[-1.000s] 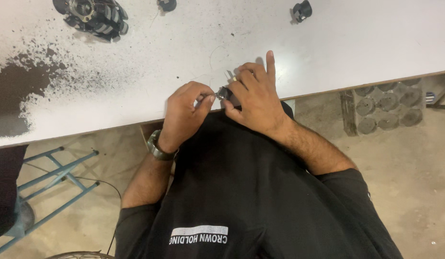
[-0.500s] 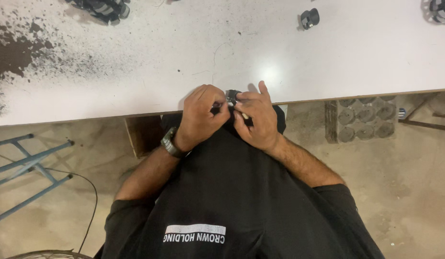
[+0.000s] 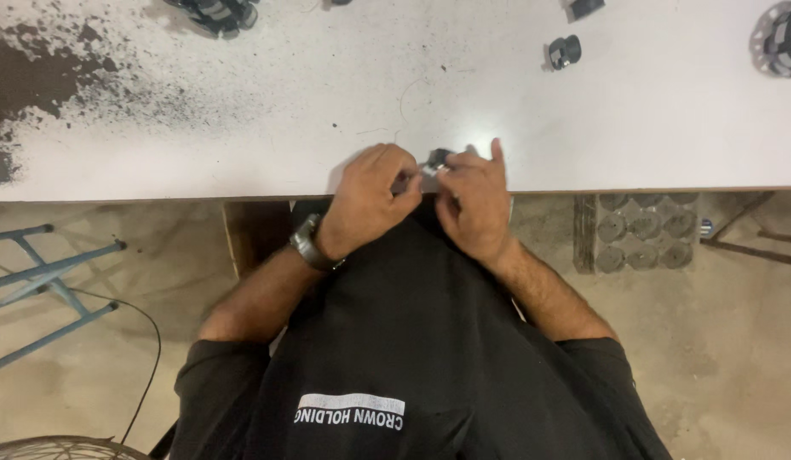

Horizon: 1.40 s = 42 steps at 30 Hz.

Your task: The person sits at a white workbench and fits small black clutch shoe pads into a circular clutch hub, pressing each pad into place by hand. They set each finished hub aside and repeat the process, building a row of completed hubs on the table.

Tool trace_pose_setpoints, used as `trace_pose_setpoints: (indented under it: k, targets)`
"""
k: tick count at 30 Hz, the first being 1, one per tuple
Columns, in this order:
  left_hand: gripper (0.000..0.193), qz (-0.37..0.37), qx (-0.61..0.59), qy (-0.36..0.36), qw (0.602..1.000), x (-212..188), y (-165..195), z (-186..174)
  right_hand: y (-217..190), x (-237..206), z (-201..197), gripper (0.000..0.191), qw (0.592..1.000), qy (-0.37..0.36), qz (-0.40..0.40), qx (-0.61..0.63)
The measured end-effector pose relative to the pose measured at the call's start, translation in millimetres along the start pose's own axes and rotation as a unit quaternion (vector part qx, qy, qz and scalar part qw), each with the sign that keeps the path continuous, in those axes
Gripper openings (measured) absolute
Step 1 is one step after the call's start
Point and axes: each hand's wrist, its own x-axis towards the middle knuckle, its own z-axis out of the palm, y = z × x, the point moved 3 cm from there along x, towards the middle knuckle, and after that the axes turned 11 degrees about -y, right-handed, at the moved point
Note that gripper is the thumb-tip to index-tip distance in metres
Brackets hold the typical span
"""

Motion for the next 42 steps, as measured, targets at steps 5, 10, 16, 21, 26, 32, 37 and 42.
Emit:
trace_pose_setpoints:
  k: [5,10,16,21,26,32,37,42]
  targets:
    - [0.043,-0.143,0.21,0.02,0.967,64,-60,-77,39,7,-46,0.025,0.986,0.133,0.105,0.005]
    - [0.045,-0.05,0.33,0.058,0.941,119,-81,-96,40,3,-34,0.022,0.985,0.129,0.099,0.058]
    - [0.039,0.061,0.319,-0.022,0.945,83,-48,-54,26,9,-33,0.023,0.996,0.028,0.086,0.016]
    - [0.043,0.084,0.201,-0.134,0.967,28,-14,-22,9,20,-32,0.039,0.997,-0.047,0.058,0.033]
    - [0.032,0.091,0.188,-0.137,0.968,7,5,-8,3,27,-22,0.042,0.993,-0.108,0.052,0.017]
    - [0.018,0.111,0.21,-0.133,0.962,4,8,-8,-2,21,-18,0.036,0.995,-0.071,0.064,-0.001]
    - [0.017,0.092,0.223,-0.055,0.969,-5,9,1,-2,11,-10,0.037,0.997,-0.034,0.068,-0.025]
    - [0.015,0.034,0.175,0.015,0.984,-12,1,12,-2,-12,-6,0.034,1.0,0.01,0.015,-0.015]
